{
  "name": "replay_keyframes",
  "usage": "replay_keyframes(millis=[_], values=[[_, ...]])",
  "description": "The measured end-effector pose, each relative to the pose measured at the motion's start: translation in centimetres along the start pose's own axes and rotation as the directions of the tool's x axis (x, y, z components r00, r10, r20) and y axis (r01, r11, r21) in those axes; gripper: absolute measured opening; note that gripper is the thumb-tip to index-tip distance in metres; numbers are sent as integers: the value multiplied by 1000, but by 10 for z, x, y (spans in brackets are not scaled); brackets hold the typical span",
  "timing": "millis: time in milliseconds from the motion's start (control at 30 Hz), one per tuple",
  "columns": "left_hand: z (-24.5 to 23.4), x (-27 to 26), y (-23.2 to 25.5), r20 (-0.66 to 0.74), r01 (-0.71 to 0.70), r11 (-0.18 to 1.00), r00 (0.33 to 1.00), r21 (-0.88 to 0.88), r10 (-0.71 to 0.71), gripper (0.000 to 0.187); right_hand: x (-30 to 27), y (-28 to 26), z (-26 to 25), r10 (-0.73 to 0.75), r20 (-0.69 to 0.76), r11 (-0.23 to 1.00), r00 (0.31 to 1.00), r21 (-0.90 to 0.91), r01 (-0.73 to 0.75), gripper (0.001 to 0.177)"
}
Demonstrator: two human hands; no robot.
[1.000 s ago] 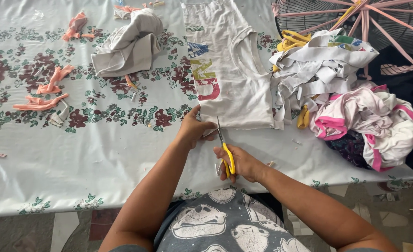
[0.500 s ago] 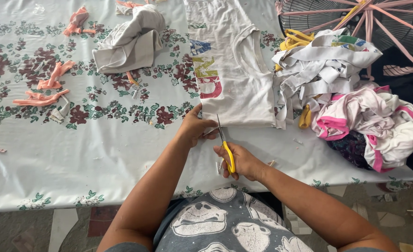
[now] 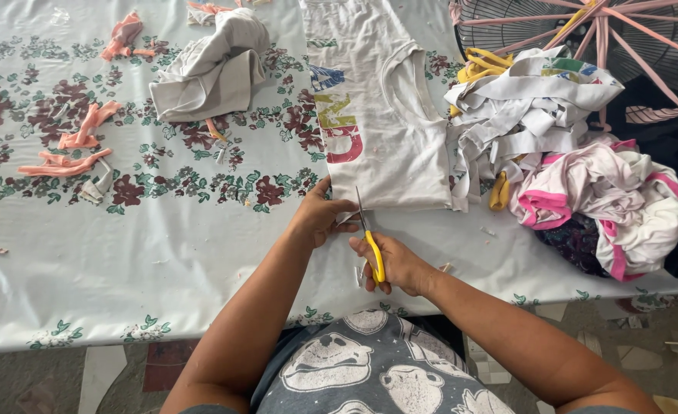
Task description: Cutting a white t-shirt into strips using a pair of scissors.
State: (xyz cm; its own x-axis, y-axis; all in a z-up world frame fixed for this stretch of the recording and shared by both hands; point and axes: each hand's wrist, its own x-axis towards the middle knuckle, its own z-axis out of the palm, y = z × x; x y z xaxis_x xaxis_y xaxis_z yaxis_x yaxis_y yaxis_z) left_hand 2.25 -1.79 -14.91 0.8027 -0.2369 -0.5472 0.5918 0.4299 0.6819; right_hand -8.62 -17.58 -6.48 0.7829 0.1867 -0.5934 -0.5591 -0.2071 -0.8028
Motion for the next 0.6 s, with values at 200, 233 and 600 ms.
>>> replay_keyframes(millis=[200,233,600], values=[[0,-1,-3,7,-13,1000,1000,10,13,98,-1,2,0,-2,-26,1000,1000,-4,2,48],[0,-1,-2,8,-13,1000,1000,9,13,98,4,8,-2,-2,-27,1000,1000,-6,2,48],[8,-11,-2,-53,-61,998,997,31,63,100,14,25,-3,-54,-94,994,994,-100,44,45]])
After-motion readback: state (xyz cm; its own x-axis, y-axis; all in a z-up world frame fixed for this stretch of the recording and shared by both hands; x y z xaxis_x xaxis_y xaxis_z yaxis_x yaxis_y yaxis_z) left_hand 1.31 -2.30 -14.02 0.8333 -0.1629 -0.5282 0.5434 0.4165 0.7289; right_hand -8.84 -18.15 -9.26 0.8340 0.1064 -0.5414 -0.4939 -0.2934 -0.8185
